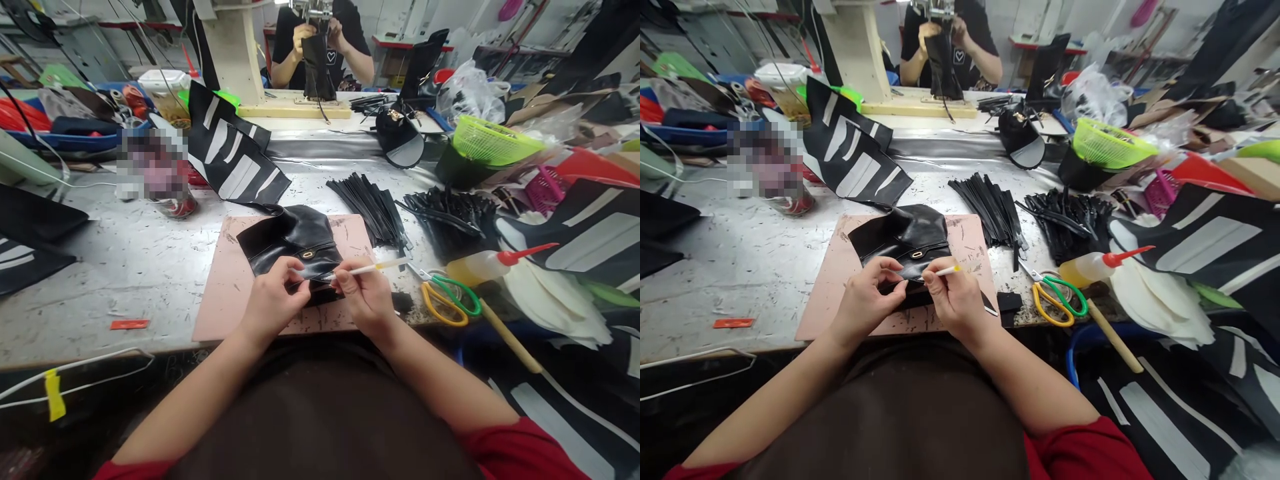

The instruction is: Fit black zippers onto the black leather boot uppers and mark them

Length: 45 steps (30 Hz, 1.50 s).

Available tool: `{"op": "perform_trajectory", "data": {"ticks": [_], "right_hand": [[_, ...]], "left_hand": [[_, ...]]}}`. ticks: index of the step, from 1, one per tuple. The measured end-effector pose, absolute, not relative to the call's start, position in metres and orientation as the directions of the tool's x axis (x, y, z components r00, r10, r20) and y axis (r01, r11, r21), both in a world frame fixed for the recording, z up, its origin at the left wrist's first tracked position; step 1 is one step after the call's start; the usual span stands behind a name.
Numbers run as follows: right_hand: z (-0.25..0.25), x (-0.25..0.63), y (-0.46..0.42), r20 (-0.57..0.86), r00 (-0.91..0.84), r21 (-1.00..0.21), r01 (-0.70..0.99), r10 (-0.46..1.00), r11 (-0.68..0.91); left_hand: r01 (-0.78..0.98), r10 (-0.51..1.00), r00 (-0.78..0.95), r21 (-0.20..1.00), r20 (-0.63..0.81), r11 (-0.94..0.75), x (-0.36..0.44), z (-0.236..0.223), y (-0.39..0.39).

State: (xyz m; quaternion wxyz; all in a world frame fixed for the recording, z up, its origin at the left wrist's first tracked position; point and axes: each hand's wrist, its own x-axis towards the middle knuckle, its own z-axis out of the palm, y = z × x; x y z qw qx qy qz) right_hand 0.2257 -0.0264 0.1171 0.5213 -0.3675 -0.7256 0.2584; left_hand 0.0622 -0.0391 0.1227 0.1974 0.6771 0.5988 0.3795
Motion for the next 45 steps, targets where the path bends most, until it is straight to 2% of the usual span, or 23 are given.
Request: {"op": "perform_trajectory", "data": {"ticks": [7,15,27,37,39,41,43,45], "right_hand": [[0.117,0.224,-0.018,0.568,-0.210,-0.732,0.313,0.796,0.605],[0.121,0.223,-0.014,0.581,-0.280,-0.662,0.385,0.764,0.644],[0.119,0.220,-0.012,0.619,-0.352,-0.548,0.446,0.701,0.708],[0.117,0.219,-0.011,0.624,-0.327,-0.556,0.451,0.709,0.698],[0.117,0.221,-0.013,0.618,-0.307,-0.579,0.445,0.724,0.683],[0.117,0.223,-0.016,0.586,-0.272,-0.648,0.409,0.764,0.643],[0.116,0.226,-0.022,0.525,-0.252,-0.735,0.347,0.813,0.583],[0.115,0.229,-0.028,0.477,-0.256,-0.786,0.304,0.841,0.539]], "left_hand": [[0.556,0.987,0.010,0.820,0.160,-0.139,0.059,0.120,-0.034],[0.503,0.996,0.016,0.860,0.092,-0.087,0.057,0.118,-0.031],[0.481,0.998,0.013,0.874,0.068,-0.066,0.058,0.115,-0.030],[0.476,0.993,0.029,0.872,0.110,-0.111,0.057,0.112,-0.030],[0.503,0.983,0.045,0.847,0.175,-0.174,0.056,0.109,-0.032],[0.557,0.939,0.078,0.767,0.334,-0.319,0.054,0.104,-0.036],[0.614,0.821,0.168,0.593,0.546,-0.521,0.052,0.099,-0.041],[0.614,0.649,0.310,0.375,0.695,-0.694,0.048,0.092,-0.046]]}}
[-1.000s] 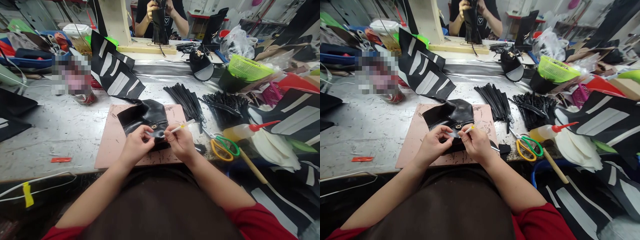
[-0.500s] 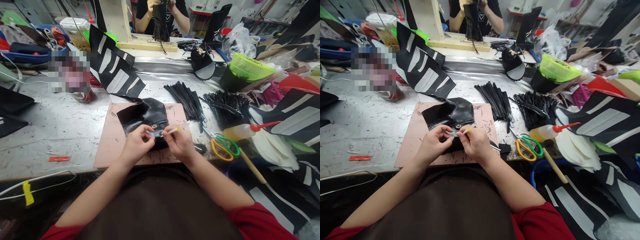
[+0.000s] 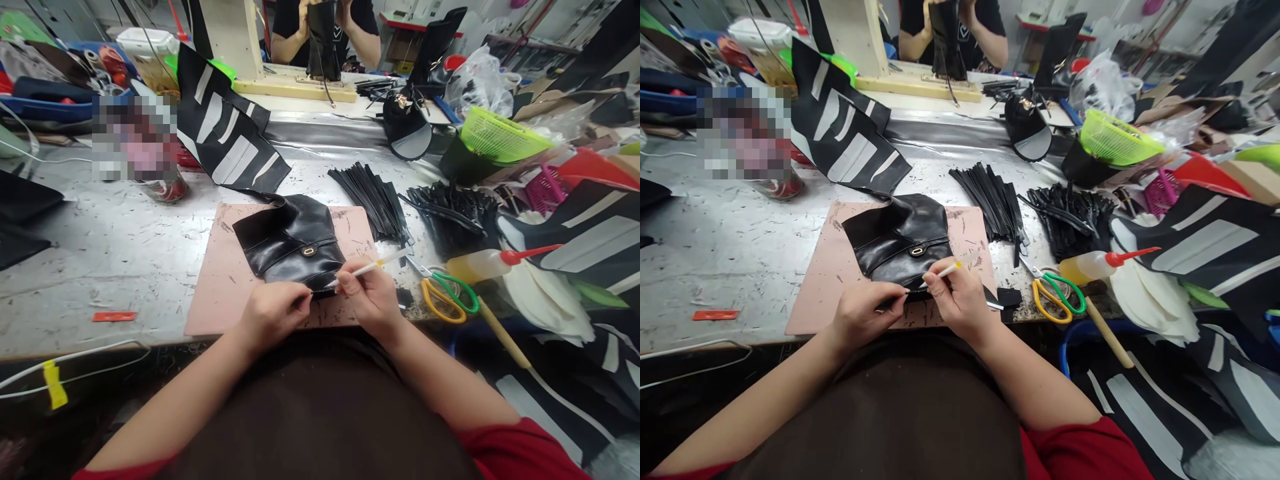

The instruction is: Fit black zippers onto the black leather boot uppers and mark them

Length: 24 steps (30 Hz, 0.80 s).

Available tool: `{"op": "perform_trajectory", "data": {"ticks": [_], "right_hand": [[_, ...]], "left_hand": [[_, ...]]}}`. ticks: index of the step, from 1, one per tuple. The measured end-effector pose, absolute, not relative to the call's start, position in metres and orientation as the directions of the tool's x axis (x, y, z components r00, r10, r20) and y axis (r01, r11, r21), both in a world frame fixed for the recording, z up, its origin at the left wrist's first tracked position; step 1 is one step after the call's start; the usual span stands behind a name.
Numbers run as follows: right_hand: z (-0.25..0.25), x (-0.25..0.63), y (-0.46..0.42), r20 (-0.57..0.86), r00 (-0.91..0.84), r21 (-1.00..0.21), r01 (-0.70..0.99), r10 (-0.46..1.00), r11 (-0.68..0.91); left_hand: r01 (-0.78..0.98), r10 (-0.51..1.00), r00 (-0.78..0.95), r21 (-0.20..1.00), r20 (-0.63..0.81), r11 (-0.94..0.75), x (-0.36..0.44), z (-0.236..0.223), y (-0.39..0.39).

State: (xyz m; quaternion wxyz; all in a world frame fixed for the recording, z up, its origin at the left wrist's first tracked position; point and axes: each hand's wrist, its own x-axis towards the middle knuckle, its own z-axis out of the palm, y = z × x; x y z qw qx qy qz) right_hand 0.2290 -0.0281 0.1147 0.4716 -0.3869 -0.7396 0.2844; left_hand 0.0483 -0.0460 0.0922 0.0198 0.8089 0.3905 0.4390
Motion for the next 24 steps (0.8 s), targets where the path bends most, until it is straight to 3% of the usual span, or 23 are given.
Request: {"op": "perform_trajectory", "data": {"ticks": [3,6,24], "right_hand": [[0.111,0.233,-0.036,0.456,-0.278,-0.792,0.307,0.845,0.528],[0.106,0.234,-0.040,0.429,-0.297,-0.801,0.311,0.853,0.511],[0.101,0.232,-0.044,0.383,-0.342,-0.826,0.289,0.858,0.484]], "left_hand": [[0.538,0.460,0.480,0.164,0.747,-0.827,0.043,0.083,-0.052],[0.502,0.391,0.531,0.093,0.752,-0.860,0.041,0.077,-0.055],[0.498,0.363,0.531,0.065,0.766,-0.865,0.042,0.071,-0.057]]}}
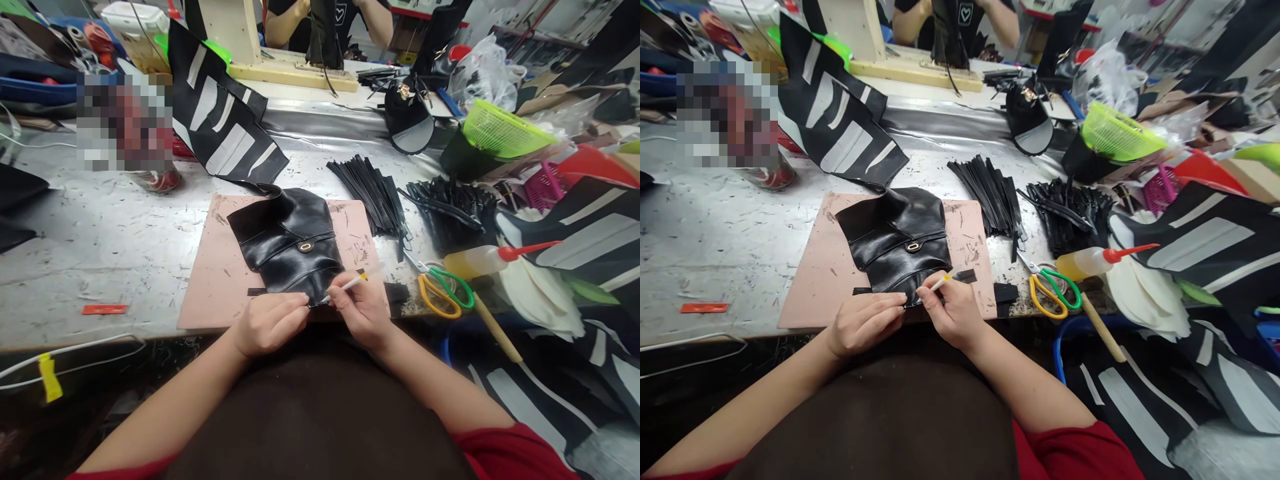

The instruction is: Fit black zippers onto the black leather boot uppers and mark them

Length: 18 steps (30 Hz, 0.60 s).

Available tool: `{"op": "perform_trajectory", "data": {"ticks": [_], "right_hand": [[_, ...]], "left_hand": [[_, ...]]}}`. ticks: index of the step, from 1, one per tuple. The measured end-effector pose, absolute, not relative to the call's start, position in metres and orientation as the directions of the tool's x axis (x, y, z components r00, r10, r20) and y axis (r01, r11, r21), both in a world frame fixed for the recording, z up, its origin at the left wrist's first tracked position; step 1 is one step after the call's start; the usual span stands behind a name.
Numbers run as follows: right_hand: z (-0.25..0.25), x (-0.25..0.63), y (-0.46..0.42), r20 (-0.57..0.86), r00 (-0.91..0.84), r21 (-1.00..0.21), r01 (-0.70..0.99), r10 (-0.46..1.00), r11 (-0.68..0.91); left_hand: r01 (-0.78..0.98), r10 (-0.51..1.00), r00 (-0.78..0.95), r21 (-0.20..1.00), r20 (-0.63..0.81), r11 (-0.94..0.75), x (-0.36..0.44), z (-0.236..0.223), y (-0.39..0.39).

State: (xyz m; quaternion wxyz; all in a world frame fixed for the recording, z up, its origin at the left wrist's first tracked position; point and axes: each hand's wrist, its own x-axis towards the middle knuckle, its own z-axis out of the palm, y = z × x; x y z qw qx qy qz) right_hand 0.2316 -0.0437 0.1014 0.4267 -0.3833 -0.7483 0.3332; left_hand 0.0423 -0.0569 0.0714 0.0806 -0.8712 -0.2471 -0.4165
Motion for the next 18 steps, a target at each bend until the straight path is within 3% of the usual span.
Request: {"op": "perform_trajectory", "data": {"ticks": [12,15,18], "right_hand": [[0.100,0.233,-0.047,0.389,-0.318,-0.856,0.222,0.865,0.466],[0.099,0.236,-0.047,0.398,-0.241,-0.892,0.123,0.885,0.435],[0.103,0.239,-0.044,0.463,-0.239,-0.833,0.212,0.854,0.511]], "left_hand": [[0.485,0.375,0.525,0.093,0.764,-0.869,0.042,0.070,-0.058],[0.534,0.460,0.465,0.174,0.756,-0.827,0.046,0.070,-0.059],[0.632,0.630,0.311,0.340,0.711,-0.697,0.052,0.075,-0.056]]}}
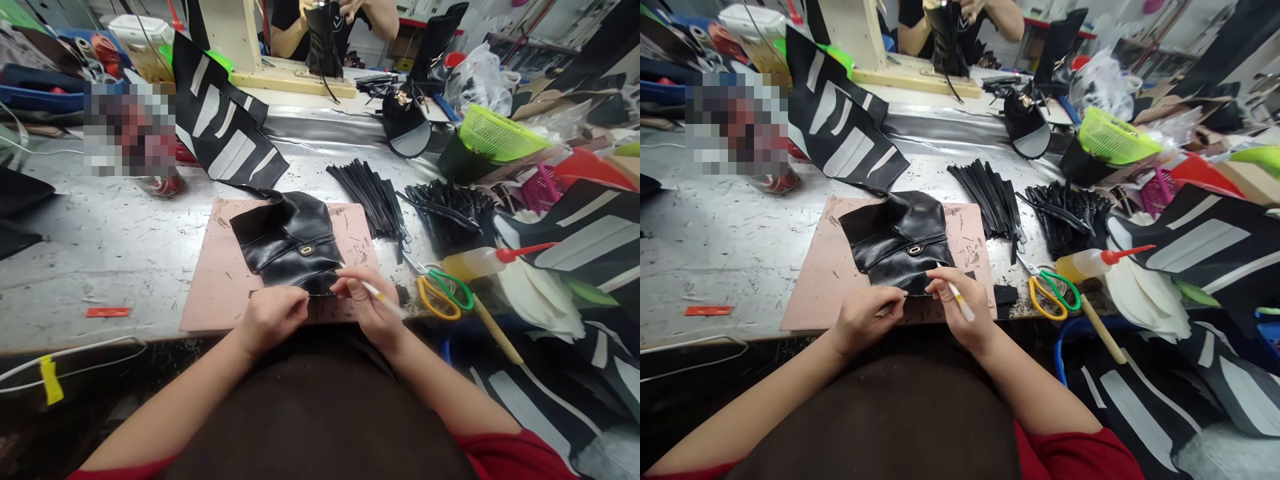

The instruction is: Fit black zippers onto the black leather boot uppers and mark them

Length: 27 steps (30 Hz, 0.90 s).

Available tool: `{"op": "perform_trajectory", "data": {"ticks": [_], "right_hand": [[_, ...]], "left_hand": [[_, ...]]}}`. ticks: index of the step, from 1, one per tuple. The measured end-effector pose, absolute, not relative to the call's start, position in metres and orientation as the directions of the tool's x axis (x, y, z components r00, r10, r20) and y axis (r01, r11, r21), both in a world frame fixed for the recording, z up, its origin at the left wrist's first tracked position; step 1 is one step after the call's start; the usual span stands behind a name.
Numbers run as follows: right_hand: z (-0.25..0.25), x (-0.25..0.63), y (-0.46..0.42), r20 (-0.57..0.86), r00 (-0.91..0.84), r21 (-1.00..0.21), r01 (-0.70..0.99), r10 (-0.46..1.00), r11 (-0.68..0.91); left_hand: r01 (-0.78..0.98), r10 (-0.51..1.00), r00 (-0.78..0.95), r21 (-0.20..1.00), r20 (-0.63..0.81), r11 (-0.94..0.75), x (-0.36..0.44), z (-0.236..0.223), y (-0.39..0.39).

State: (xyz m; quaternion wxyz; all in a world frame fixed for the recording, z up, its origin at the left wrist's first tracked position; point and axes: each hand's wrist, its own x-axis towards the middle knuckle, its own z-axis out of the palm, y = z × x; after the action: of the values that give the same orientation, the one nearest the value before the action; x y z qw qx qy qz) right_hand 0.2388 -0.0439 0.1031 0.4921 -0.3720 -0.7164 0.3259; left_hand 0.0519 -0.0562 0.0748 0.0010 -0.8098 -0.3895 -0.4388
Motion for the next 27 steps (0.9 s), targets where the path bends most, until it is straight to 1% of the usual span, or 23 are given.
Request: {"op": "perform_trajectory", "data": {"ticks": [2,4,5,6,8,10,12,15,21,27], "right_hand": [[0.108,0.239,-0.040,0.533,-0.300,-0.711,0.349,0.792,0.611],[0.111,0.238,-0.036,0.570,-0.383,-0.570,0.453,0.727,0.685],[0.112,0.236,-0.034,0.572,-0.420,-0.508,0.493,0.704,0.707],[0.111,0.235,-0.032,0.567,-0.449,-0.453,0.530,0.691,0.717],[0.109,0.232,-0.027,0.546,-0.492,-0.362,0.591,0.678,0.721],[0.106,0.230,-0.021,0.526,-0.523,-0.298,0.626,0.671,0.721],[0.104,0.230,-0.017,0.508,-0.545,-0.260,0.641,0.666,0.722],[0.103,0.230,-0.012,0.477,-0.565,-0.233,0.657,0.673,0.717],[0.101,0.229,-0.010,0.433,-0.566,-0.265,0.664,0.702,0.699],[0.101,0.229,-0.008,0.422,-0.564,-0.294,0.656,0.710,0.695]], "left_hand": [[0.654,0.778,0.176,0.519,0.603,-0.550,0.056,0.081,-0.052],[0.604,0.909,0.063,0.709,0.413,-0.364,0.058,0.087,-0.045],[0.558,0.951,0.030,0.785,0.307,-0.271,0.059,0.090,-0.041],[0.506,0.977,0.012,0.841,0.215,-0.191,0.059,0.092,-0.038],[0.407,0.997,0.005,0.910,0.077,-0.073,0.058,0.095,-0.031],[0.322,1.000,0.009,0.946,-0.024,0.019,0.055,0.095,-0.027],[0.252,0.995,0.011,0.963,-0.103,0.097,0.054,0.094,-0.025],[0.181,0.985,0.007,0.969,-0.172,0.168,0.052,0.092,-0.024],[0.134,0.972,0.025,0.965,-0.232,0.227,0.050,0.090,-0.024],[-0.044,0.951,0.139,0.958,-0.276,0.285,0.043,0.087,-0.020]]}}
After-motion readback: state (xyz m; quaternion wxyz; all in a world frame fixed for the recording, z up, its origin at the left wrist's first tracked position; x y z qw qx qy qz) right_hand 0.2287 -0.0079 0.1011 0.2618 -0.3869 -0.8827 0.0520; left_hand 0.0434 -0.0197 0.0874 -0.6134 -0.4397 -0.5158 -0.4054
